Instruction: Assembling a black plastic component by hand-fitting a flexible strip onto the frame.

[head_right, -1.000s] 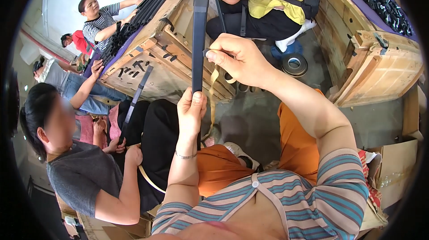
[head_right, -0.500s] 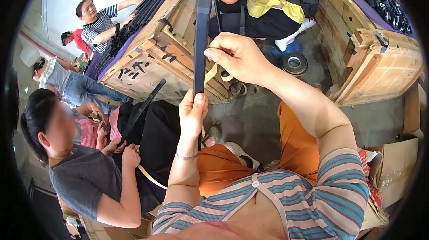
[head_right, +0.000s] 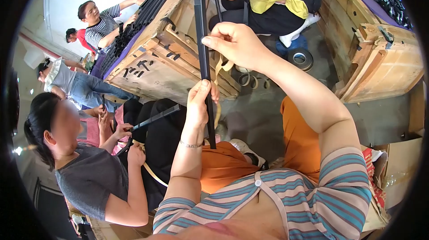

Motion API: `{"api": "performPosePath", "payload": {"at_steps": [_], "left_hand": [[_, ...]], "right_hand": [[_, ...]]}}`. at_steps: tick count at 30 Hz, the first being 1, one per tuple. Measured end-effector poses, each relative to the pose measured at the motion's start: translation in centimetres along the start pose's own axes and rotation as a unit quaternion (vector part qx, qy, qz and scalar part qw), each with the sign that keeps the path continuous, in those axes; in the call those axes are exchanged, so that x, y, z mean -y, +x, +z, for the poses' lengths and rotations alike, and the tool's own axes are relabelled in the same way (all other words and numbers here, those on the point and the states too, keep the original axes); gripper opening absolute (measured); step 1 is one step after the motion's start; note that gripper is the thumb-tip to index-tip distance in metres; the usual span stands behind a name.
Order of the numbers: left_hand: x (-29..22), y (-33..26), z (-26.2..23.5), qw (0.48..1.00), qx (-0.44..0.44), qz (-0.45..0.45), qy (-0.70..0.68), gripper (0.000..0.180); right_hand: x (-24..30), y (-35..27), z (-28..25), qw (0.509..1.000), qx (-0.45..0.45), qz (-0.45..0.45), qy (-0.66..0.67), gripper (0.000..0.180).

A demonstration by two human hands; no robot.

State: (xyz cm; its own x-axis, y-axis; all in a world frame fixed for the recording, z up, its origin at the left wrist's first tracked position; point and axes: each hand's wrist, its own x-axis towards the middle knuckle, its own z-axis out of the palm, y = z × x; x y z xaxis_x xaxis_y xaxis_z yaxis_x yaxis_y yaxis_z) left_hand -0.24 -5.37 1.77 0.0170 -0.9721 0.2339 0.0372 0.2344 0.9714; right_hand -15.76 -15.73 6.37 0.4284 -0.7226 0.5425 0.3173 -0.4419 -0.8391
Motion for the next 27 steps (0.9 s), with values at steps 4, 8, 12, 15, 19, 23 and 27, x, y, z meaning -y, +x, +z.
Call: {"api": "performPosePath", "payload": {"at_steps": [4,8,12,15,19,23,27], "left_hand": [[-0.6,-0.3,-0.6,0.997,-0.034,-0.064,0.020,0.023],[-0.9,0.3,-1.2,0.998,-0.068,-0.011,-0.014,0.017],[-1.6,0.8,-1.6,0.997,-0.053,-0.049,0.031,0.019],[-1.3,1.0,-2.0,0.997,-0.041,-0.056,0.045,0.024],[-1.5,0.9,-2.7,0.995,-0.051,-0.068,0.060,0.025],[-2.7,0.1,-4.0,0.985,-0.103,-0.064,0.126,0.023],[-2.3,1.5,-2.5,0.982,-0.118,-0.076,0.127,0.021]], "right_hand": [[0.7,-0.4,-1.1,0.993,0.035,0.015,-0.109,0.018],[0.9,-0.2,-1.0,0.993,0.035,0.009,-0.116,0.018],[-0.3,0.3,-1.6,0.994,0.038,0.044,-0.094,0.019],[-1.6,0.5,-1.8,0.993,0.039,0.042,-0.104,0.019],[-2.5,1.0,-1.2,0.996,0.008,-0.020,-0.089,0.021],[-1.6,1.7,1.0,0.997,0.020,0.025,-0.074,0.021],[-2.1,1.7,-0.6,0.996,0.018,0.025,-0.082,0.023]]}}
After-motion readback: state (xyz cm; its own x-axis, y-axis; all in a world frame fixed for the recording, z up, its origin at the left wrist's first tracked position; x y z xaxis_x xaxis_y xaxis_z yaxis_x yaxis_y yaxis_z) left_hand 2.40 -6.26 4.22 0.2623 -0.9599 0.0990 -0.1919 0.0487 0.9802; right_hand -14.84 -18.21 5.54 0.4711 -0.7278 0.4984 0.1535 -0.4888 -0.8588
